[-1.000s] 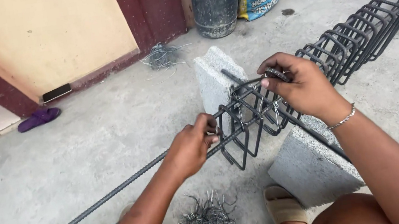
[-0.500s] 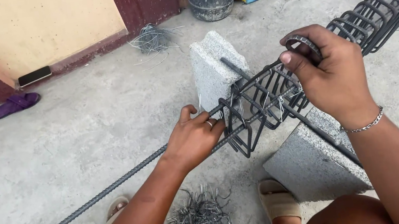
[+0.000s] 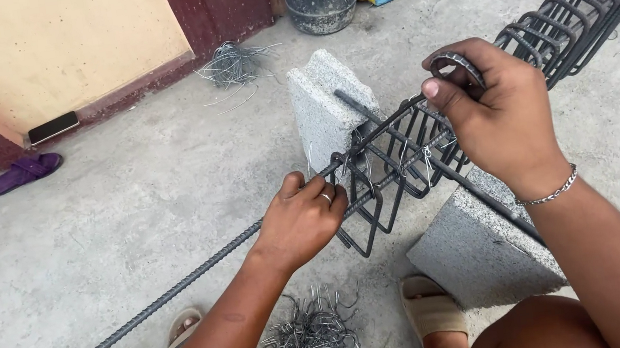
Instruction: Tying rebar intersections using wire ties and a metal hook tool
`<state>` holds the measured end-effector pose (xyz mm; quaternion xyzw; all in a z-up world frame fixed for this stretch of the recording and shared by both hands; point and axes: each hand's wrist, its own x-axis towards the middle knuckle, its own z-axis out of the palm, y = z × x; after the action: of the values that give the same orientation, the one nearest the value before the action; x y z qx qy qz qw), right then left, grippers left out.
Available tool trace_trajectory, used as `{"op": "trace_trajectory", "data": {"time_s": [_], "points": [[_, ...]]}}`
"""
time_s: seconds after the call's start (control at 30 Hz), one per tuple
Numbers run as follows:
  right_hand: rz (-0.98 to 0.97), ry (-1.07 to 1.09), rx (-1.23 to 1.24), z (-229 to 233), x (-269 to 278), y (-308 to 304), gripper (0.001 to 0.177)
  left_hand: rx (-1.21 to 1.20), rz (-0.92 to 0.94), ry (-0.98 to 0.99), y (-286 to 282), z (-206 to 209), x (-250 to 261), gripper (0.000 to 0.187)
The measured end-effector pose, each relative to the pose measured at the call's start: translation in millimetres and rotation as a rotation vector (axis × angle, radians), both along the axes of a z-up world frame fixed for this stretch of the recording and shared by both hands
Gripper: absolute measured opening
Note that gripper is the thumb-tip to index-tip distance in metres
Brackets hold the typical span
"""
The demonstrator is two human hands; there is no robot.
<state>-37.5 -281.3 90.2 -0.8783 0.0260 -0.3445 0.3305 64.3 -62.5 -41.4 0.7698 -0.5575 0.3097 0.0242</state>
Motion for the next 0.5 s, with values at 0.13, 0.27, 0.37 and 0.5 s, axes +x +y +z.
{"op": "trace_trajectory", "data": {"time_s": [0.13,0.27,0.37,0.5], "points": [[0.021,-0.002,0.041,-1,-1,-1,0.019,-0.028,-0.006,-0.03,0,-1,-4,0.016],[0.019,0.047,0.244,2,-1,-1,0.016,0.008,0.022,-0.047,-2,-4,-8,0.019],[0.012,0.085,0.394,4,0,-1,0.014,0.045,0.075,-0.047,-2,-4,-10,0.027],[0.028,0.071,0.448,-1,3,-7,0.015,0.094,0.054,0.026,-3,-6,-13,0.013]]}}
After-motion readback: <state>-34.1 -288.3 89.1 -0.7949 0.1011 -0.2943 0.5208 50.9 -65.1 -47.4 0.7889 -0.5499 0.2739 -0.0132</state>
